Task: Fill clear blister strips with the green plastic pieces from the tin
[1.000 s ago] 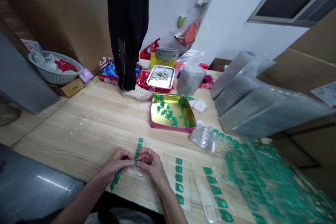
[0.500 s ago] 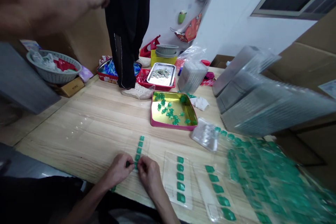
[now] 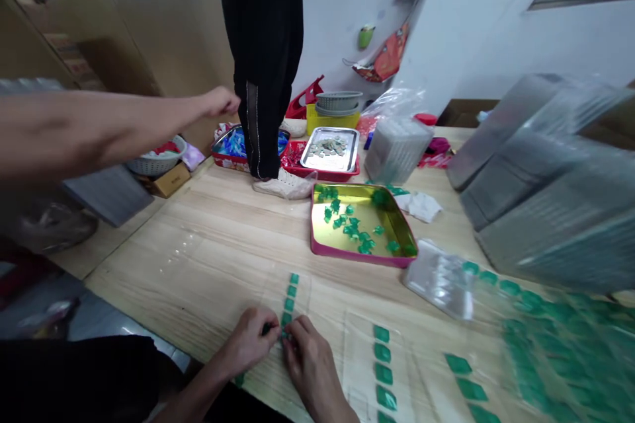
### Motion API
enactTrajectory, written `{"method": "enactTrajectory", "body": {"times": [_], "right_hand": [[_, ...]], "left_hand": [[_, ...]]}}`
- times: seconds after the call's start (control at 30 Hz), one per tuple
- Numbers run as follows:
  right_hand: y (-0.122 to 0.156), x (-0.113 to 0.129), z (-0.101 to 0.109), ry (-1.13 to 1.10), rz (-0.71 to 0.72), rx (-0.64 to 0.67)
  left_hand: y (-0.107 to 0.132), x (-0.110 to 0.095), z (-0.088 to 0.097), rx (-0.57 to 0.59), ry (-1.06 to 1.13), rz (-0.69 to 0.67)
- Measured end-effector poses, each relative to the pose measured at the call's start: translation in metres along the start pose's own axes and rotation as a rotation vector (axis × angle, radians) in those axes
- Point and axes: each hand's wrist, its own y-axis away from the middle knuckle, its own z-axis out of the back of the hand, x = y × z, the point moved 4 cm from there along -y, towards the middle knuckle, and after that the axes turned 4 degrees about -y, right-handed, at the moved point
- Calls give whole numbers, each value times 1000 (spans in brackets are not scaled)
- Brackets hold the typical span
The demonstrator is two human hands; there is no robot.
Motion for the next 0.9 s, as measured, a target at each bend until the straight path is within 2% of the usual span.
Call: {"method": "enactTrajectory", "body": {"times": [0.2, 0.3, 0.4, 0.5, 0.63, 0.77, 0.9], "right_hand": [[4, 6, 4, -9, -26, -53], [10, 15, 12, -63, -37, -117], [23, 20, 24, -82, -51, -187], [48, 16, 43, 35, -94, -309], [86, -5, 71, 287, -186, -446], [113, -25, 81, 405, -262, -385], [130, -26, 68, 446, -162, -294]], "left_hand": [[-1, 0, -2, 10, 8, -37], [-4, 0, -3, 44, 31, -110], [-8, 2, -4, 64, 32, -119], [-9, 1, -1, 43, 32, -79], [-6, -4, 3, 39, -19, -47], [0, -6, -2, 88, -21, -90], [10, 1, -10, 97, -1, -83]]}}
